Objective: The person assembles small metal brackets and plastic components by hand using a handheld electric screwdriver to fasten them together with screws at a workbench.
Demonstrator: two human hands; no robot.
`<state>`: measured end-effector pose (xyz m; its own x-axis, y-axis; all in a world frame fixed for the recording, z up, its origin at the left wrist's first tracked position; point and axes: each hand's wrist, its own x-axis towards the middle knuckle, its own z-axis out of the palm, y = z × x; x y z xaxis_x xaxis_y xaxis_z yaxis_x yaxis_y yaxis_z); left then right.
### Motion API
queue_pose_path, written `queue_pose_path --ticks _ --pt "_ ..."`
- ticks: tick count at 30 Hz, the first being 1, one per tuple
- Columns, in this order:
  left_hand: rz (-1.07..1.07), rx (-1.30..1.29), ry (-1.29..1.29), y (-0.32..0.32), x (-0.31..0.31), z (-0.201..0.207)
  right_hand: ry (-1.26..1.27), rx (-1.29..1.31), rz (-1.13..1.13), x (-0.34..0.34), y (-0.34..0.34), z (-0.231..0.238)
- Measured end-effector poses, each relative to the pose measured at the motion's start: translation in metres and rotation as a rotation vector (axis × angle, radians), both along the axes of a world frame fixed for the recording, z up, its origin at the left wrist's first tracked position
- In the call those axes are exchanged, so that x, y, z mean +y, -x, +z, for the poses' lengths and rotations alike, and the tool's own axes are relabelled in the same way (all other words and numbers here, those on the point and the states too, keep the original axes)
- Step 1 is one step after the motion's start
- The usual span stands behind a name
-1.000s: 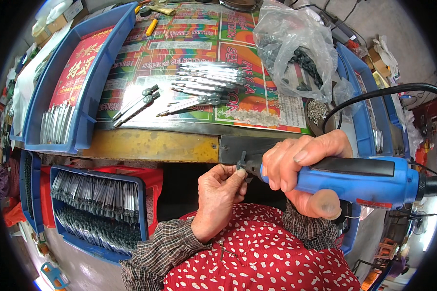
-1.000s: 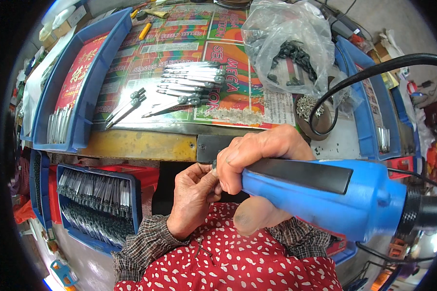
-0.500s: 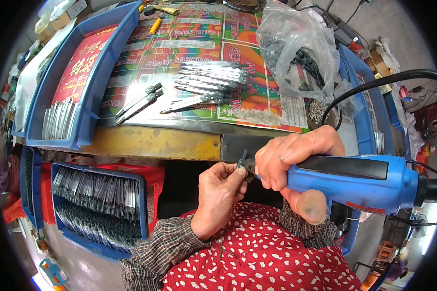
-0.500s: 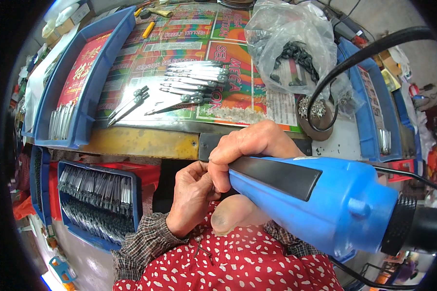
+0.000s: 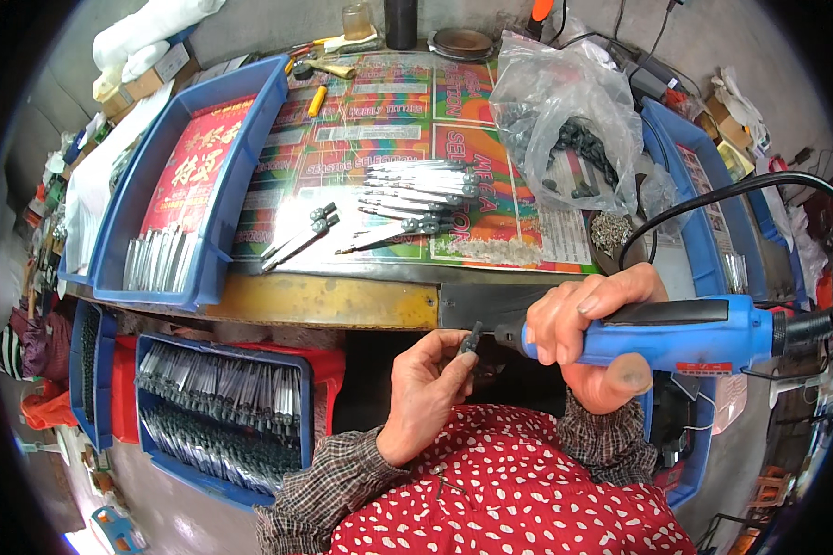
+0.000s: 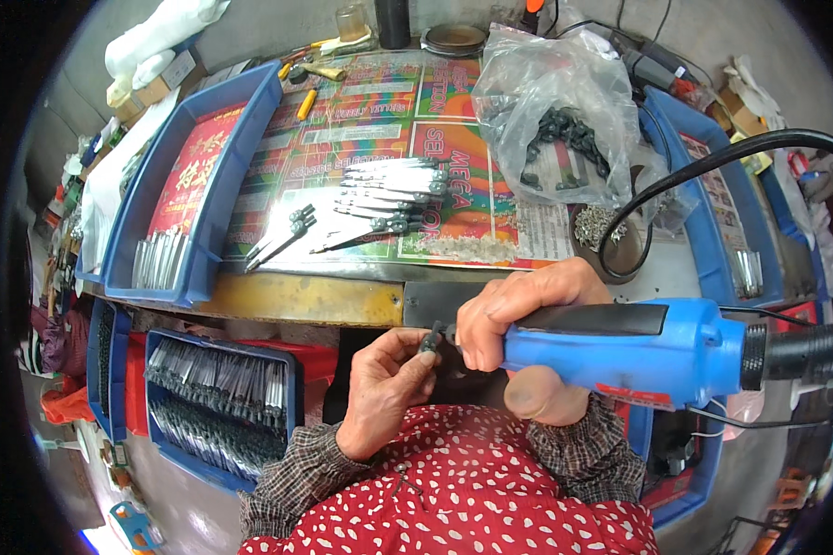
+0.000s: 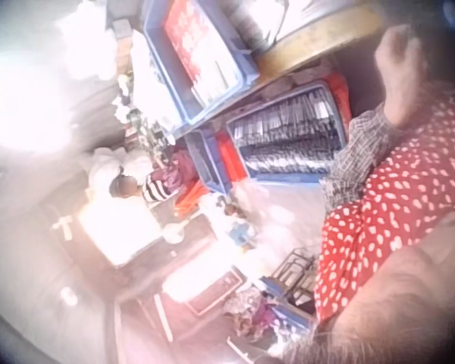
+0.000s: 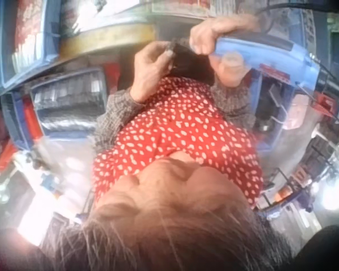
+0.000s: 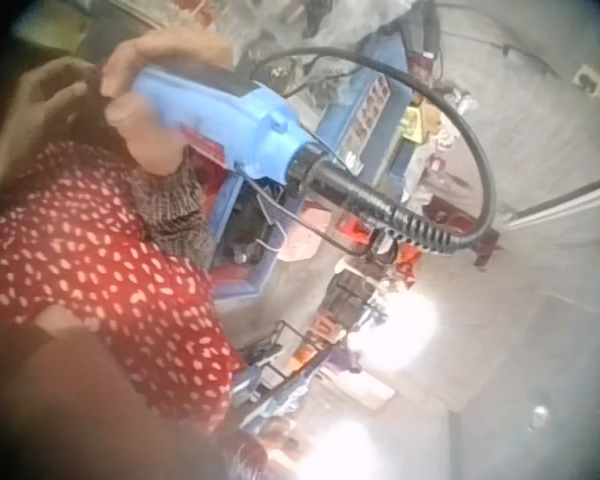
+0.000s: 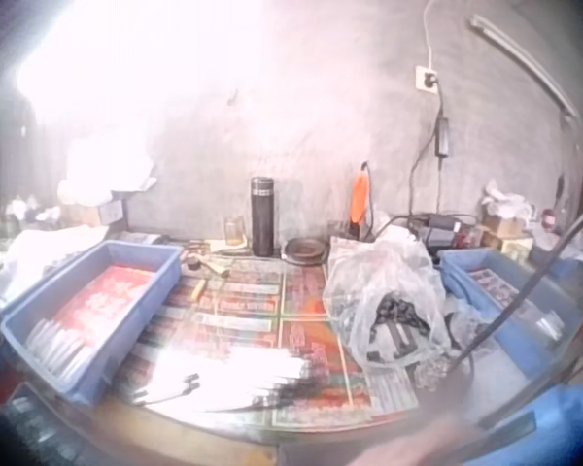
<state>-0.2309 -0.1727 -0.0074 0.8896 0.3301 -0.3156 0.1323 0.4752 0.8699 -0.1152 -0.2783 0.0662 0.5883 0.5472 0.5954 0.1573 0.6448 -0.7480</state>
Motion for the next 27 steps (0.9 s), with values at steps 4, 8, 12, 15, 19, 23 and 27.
queue_pose_path --ticks 4,8,12,15,19,23,27 --pt "0.214 -0.119 -0.508 0.002 0.022 0.001 -0.099 0.193 0.001 -0.004 -0.001 -0.002" --pt "0.399 -0.083 -1.358 -0.002 0.069 0.013 0.057 0.057 -0.188 -0.004 -0.007 -0.004" --pt "0.512 -0.054 -1.656 -0.009 0.111 0.007 -0.11 0.194 -0.061 -0.009 -0.009 -0.004" --pt "0.514 0.018 -1.812 -0.013 0.133 0.001 -0.082 0.199 -0.063 -0.009 -0.011 -0.006" --pt "0.47 0.113 -1.995 -0.018 0.15 0.002 -0.068 0.188 -0.087 -0.01 -0.012 -0.005" --pt "0.506 0.079 -2.114 -0.026 0.157 0.003 -0.064 0.194 -0.095 -0.012 -0.013 -0.008" --pt "0.419 -0.118 -1.884 -0.041 0.13 0.008 -0.064 0.194 -0.109 -0.011 -0.013 -0.008"
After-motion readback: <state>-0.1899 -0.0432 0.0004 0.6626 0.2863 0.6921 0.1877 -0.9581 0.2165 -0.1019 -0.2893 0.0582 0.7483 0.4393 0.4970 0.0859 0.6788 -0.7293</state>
